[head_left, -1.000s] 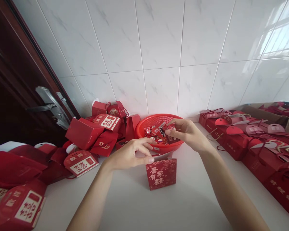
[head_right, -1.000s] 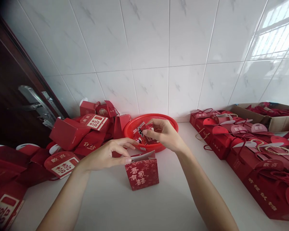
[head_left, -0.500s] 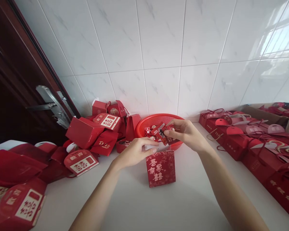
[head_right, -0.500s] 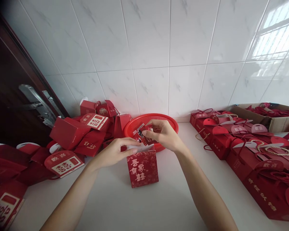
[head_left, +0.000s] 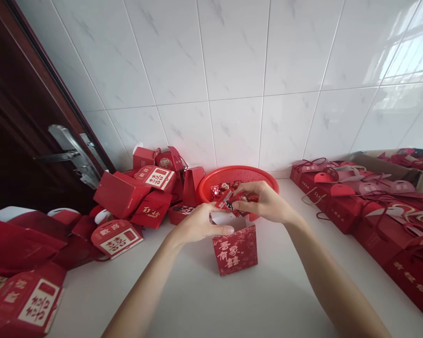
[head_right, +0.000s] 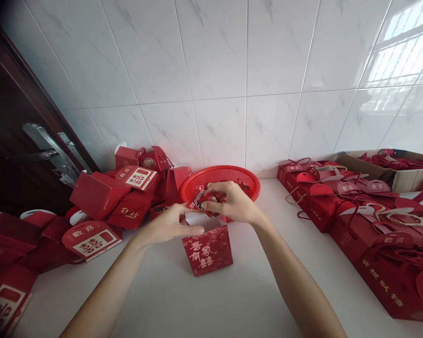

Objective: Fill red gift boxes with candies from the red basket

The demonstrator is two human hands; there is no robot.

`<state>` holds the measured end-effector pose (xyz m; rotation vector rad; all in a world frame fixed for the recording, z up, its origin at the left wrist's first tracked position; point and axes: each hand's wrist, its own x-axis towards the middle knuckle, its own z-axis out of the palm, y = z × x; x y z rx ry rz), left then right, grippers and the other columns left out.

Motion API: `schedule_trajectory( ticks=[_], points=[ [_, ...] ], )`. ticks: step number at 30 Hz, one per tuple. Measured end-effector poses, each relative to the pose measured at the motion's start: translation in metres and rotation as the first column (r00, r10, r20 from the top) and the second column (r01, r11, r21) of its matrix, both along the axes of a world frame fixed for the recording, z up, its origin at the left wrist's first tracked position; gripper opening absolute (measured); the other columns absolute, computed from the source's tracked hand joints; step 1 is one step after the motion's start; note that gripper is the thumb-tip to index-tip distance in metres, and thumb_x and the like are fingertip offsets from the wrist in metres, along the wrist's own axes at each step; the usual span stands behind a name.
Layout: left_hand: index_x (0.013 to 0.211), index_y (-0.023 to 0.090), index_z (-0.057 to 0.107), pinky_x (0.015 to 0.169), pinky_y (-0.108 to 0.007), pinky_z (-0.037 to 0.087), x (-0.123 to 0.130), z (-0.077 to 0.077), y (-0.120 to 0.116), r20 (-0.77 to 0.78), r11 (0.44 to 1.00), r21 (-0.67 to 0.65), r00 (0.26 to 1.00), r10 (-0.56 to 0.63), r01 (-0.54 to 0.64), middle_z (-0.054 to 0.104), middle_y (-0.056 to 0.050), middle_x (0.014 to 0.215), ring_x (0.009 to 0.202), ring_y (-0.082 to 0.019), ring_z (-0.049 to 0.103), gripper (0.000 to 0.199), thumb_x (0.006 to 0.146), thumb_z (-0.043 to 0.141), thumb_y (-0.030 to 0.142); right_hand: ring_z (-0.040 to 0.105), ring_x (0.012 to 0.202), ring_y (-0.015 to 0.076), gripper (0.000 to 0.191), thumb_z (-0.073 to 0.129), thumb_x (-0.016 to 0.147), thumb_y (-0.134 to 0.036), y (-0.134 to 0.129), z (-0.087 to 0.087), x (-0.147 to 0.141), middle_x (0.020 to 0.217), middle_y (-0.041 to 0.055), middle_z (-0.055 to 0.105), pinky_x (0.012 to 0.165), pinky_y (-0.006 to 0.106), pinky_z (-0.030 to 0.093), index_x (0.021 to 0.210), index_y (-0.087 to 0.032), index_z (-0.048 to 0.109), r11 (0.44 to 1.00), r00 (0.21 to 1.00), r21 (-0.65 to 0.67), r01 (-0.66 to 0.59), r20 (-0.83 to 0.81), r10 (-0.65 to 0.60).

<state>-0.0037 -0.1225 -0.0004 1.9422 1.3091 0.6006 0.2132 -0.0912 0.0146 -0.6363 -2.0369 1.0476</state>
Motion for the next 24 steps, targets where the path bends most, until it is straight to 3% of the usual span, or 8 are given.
schedule_trajectory(
  ticks=[3,8,13,16,20,24],
  points=[
    [0.116,0.019,0.07,0.062,-0.028,0.048,0.0,0.001,-0.001,-0.003,1.0,-0.018,1.0,0.005,-0.005,0.074,-0.001,0.087,0.078,-0.022,0.067,0.054,0.073,0.078,0.05,0.06,0.063,0.0135,0.012,0.065,0.085,-0.025,0.003,-0.004,0.0,0.079,0.0017,0.07,0.056,0.026,0.045,0.09,-0.019,0.074,0.996,0.998,0.088,0.001,0.058,-0.006],
    [0.118,0.021,0.07,0.084,-0.032,0.05,0.0,0.0,0.001,0.027,1.0,0.001,1.0,0.002,-0.002,0.071,-0.007,0.119,0.106,-0.027,0.066,0.055,0.069,0.082,0.043,0.057,0.063,0.0137,0.014,0.066,0.085,-0.027,0.002,-0.005,-0.003,0.079,0.0018,0.068,0.056,0.026,0.043,0.092,-0.02,0.075,0.993,0.998,0.103,0.05,0.023,-0.053],
    [0.11,0.02,0.071,0.068,-0.027,0.05,0.001,0.0,0.0,0.051,0.999,-0.03,0.998,-0.038,0.04,0.075,-0.002,0.101,0.087,-0.023,0.069,0.044,0.073,0.079,0.042,0.06,0.069,0.0146,0.009,0.067,0.085,-0.026,-0.001,-0.006,-0.009,0.08,0.0017,0.071,0.063,0.027,0.046,0.087,-0.02,0.074,0.99,0.997,0.14,-0.036,0.074,0.025],
    [0.113,0.02,0.07,0.069,-0.027,0.051,0.0,0.0,-0.001,0.064,0.997,-0.016,0.995,-0.073,0.074,0.075,-0.002,0.104,0.086,-0.021,0.069,0.046,0.073,0.079,0.041,0.064,0.078,0.0166,0.006,0.067,0.085,-0.023,0.0,-0.007,-0.011,0.085,0.0021,0.073,0.072,0.029,0.049,0.086,-0.02,0.072,0.985,0.994,0.165,-0.055,0.107,0.038],
    [0.123,0.023,0.068,0.084,-0.034,0.053,-0.002,-0.003,0.0,0.049,0.999,-0.011,0.998,-0.045,0.045,0.071,-0.006,0.121,0.104,-0.027,0.068,0.058,0.071,0.081,0.044,0.066,0.08,0.0177,0.009,0.064,0.088,-0.026,0.001,-0.006,-0.008,0.088,0.0034,0.073,0.074,0.031,0.051,0.087,-0.02,0.071,0.989,0.998,0.146,0.001,0.066,-0.011],
    [0.123,0.024,0.069,0.101,-0.039,0.048,-0.004,-0.007,0.002,0.051,1.0,-0.013,0.999,-0.015,0.015,0.065,-0.008,0.134,0.126,-0.031,0.058,0.064,0.065,0.085,0.046,0.068,0.084,0.0196,0.015,0.064,0.089,-0.033,0.004,-0.002,0.002,0.092,0.0056,0.072,0.077,0.032,0.053,0.092,-0.02,0.07,0.992,0.997,0.123,0.029,0.061,-0.036]
  ],
)
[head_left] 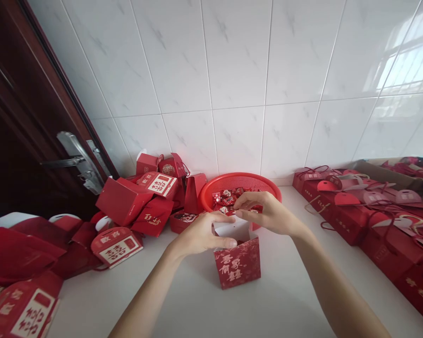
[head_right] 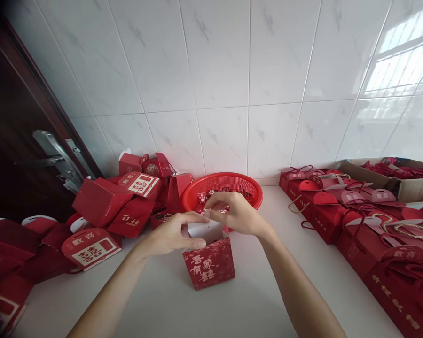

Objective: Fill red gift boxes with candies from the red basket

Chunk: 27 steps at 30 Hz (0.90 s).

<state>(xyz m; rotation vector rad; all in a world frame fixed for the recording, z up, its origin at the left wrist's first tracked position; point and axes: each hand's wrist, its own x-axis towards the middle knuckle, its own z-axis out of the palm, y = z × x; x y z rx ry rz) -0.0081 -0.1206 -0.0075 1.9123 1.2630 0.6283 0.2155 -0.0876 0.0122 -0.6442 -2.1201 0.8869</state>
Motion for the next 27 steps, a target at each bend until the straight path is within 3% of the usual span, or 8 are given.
schedule_trajectory(
  ticks=[4,8,11,15,18,20,24,27],
  points=[
    [0.127,0.024,0.067,0.105,-0.04,0.046,-0.001,-0.001,0.001,-0.014,1.0,-0.002,1.0,-0.008,0.008,0.065,-0.007,0.134,0.128,-0.031,0.057,0.065,0.069,0.083,0.047,0.065,0.108,0.0255,0.043,0.073,0.081,-0.046,0.0,0.005,0.015,0.118,0.008,0.069,0.091,0.037,0.052,0.117,-0.023,0.066,0.999,0.991,-0.036,-0.031,0.131,0.036],
    [0.128,0.024,0.067,0.103,-0.038,0.047,-0.001,-0.002,0.003,-0.055,0.998,0.053,0.998,-0.031,0.034,0.064,-0.008,0.135,0.126,-0.031,0.058,0.061,0.075,0.078,0.051,0.053,0.128,0.0332,0.092,0.079,0.072,-0.05,-0.002,0.006,0.02,0.142,0.012,0.055,0.096,0.042,0.051,0.151,-0.027,0.038,0.985,0.897,-0.172,0.031,0.44,0.049],
    [0.129,0.024,0.066,0.104,-0.037,0.046,-0.003,-0.003,0.004,-0.077,0.993,0.103,0.996,-0.042,0.05,0.064,-0.008,0.136,0.126,-0.031,0.057,0.057,0.081,0.071,0.054,0.049,0.132,0.0347,0.099,0.079,0.072,-0.042,0.001,0.0,0.017,0.149,0.0133,0.048,0.097,0.041,0.049,0.157,-0.028,0.029,0.985,0.861,-0.134,0.109,0.508,-0.026],
    [0.129,0.023,0.066,0.105,-0.038,0.046,-0.004,0.0,0.002,-0.138,0.991,0.118,0.99,-0.041,0.057,0.06,-0.009,0.14,0.129,-0.031,0.055,0.057,0.081,0.071,0.053,0.05,0.13,0.0331,0.082,0.075,0.074,-0.035,0.01,-0.01,0.014,0.146,0.0111,0.051,0.097,0.041,0.047,0.149,-0.026,0.043,0.991,0.871,-0.017,0.131,0.479,-0.107],
    [0.136,0.026,0.06,0.104,-0.036,0.047,-0.005,0.004,0.0,-0.143,0.987,0.146,0.988,-0.052,0.073,0.058,-0.006,0.143,0.128,-0.029,0.056,0.062,0.078,0.075,0.04,0.063,0.104,0.0272,0.052,0.071,0.079,-0.03,0.012,-0.011,0.013,0.12,0.0091,0.068,0.08,0.035,0.049,0.129,-0.023,0.062,0.996,0.861,0.01,0.092,0.501,-0.085],
    [0.144,0.029,0.05,0.097,-0.034,0.05,-0.006,0.005,0.0,-0.123,0.984,0.168,0.991,-0.046,0.066,0.058,-0.005,0.143,0.119,-0.026,0.062,0.068,0.08,0.072,0.031,0.063,0.083,0.0215,0.032,0.069,0.08,-0.025,0.012,-0.009,0.011,0.098,0.006,0.071,0.067,0.029,0.045,0.112,-0.021,0.067,0.995,0.852,0.04,0.091,0.515,-0.098],
    [0.146,0.028,0.047,0.081,-0.03,0.053,-0.012,0.005,0.001,-0.158,0.985,0.17,0.987,-0.01,0.037,0.067,-0.005,0.129,0.093,-0.02,0.068,0.066,0.083,0.065,0.027,0.052,0.063,0.0143,0.004,0.065,0.081,-0.017,0.012,-0.009,0.003,0.075,0.0008,0.064,0.056,0.025,0.033,0.083,-0.019,0.062,0.983,0.823,0.134,0.124,0.54,-0.177],
    [0.129,0.024,0.065,0.075,-0.028,0.051,-0.013,0.003,0.005,-0.216,0.987,0.155,0.976,-0.011,0.045,0.075,-0.002,0.104,0.083,-0.02,0.067,0.045,0.085,0.06,0.026,0.051,0.064,0.0133,0.011,0.062,0.081,-0.011,0.013,-0.012,-0.001,0.074,0.0,0.062,0.057,0.025,0.031,0.076,-0.019,0.056,0.982,0.824,0.152,0.113,0.537,-0.178]
  ],
)
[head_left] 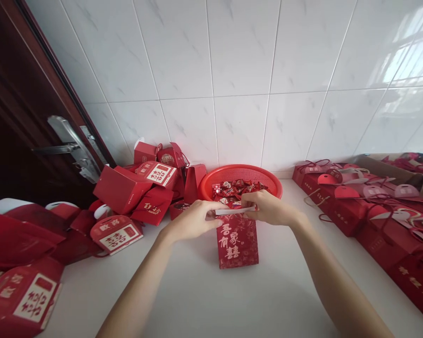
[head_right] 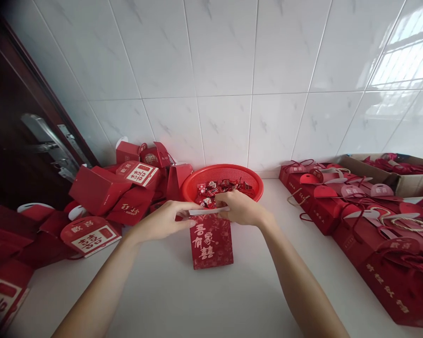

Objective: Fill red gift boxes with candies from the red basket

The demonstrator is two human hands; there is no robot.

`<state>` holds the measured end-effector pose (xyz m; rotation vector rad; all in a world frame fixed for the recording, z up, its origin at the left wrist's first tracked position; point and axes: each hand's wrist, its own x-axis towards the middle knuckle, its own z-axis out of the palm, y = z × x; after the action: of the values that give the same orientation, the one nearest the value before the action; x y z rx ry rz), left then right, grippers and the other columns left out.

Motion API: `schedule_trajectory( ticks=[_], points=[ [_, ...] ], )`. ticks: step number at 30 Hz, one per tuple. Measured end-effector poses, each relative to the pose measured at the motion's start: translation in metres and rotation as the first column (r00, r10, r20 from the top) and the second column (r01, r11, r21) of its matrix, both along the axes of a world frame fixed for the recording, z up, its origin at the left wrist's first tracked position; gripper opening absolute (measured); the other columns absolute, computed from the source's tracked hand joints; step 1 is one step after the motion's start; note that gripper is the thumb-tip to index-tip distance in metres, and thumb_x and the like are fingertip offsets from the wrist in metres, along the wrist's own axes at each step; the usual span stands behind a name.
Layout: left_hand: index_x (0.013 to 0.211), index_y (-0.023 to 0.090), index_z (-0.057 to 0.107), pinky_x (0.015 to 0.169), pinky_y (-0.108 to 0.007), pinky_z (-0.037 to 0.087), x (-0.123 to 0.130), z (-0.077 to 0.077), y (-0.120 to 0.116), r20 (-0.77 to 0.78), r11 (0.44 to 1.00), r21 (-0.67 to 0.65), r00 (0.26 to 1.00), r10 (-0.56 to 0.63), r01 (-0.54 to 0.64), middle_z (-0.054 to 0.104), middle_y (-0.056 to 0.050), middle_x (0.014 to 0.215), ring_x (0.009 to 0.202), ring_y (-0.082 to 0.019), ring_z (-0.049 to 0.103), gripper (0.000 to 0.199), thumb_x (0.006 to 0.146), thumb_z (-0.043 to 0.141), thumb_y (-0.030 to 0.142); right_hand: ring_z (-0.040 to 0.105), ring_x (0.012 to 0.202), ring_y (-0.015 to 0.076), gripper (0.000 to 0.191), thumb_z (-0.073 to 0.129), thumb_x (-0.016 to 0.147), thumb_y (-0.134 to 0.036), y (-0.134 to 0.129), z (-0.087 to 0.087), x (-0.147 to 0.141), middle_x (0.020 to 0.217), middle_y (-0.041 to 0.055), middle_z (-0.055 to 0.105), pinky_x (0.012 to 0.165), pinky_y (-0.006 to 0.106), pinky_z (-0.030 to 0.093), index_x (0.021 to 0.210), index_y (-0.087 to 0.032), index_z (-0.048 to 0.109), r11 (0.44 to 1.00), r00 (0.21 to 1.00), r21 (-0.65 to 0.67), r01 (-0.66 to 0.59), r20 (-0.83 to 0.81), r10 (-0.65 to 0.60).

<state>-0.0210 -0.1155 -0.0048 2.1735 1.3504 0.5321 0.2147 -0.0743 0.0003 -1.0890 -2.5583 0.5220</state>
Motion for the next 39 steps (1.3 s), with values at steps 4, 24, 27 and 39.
schedule_trajectory(
  ticks=[4,24,27,39],
  points=[
    [0.118,0.022,0.07,0.07,-0.027,0.047,0.003,-0.005,0.006,-0.007,0.999,0.044,1.0,0.005,-0.005,0.074,-0.001,0.092,0.075,-0.018,0.063,0.035,0.086,0.055,0.024,0.049,0.064,0.013,0.011,0.063,0.081,-0.015,0.002,-0.001,0.001,0.074,-0.0006,0.061,0.057,0.025,0.03,0.077,-0.02,0.054,1.0,1.0,-0.001,0.017,0.0,-0.017],
    [0.082,0.02,0.059,0.069,-0.025,0.044,0.004,-0.016,0.009,0.126,0.997,0.049,0.99,-0.059,0.053,0.068,0.001,0.078,0.074,-0.016,0.061,0.013,0.083,0.058,0.033,0.05,0.068,0.0155,0.033,0.052,0.091,-0.049,-0.013,-0.082,0.0,0.074,0.0015,0.059,0.062,0.028,0.041,0.08,-0.019,0.057,0.988,0.832,-0.094,0.123,-0.532,-0.154],
    [0.09,0.02,0.056,0.072,-0.026,0.045,0.007,-0.024,0.013,0.166,0.997,0.068,0.984,-0.058,0.047,0.066,0.002,0.081,0.076,-0.016,0.06,0.019,0.088,0.056,0.039,0.046,0.065,0.0148,0.041,0.048,0.093,-0.058,-0.024,-0.1,-0.005,0.07,-0.0003,0.053,0.06,0.028,0.04,0.079,-0.02,0.053,0.984,0.738,-0.137,0.113,-0.652,-0.176],
    [0.104,0.02,0.063,0.103,-0.041,0.044,0.034,-0.076,0.002,0.365,0.795,0.556,0.931,0.028,-0.242,0.066,-0.008,0.11,0.108,-0.025,0.06,0.021,0.094,0.053,0.037,0.062,0.089,0.0213,0.046,0.055,0.089,-0.064,-0.032,-0.101,0.003,0.093,0.0048,0.068,0.081,0.034,0.05,0.099,-0.021,0.068,0.975,0.527,-0.219,-0.045,-0.834,-0.163]
  ],
)
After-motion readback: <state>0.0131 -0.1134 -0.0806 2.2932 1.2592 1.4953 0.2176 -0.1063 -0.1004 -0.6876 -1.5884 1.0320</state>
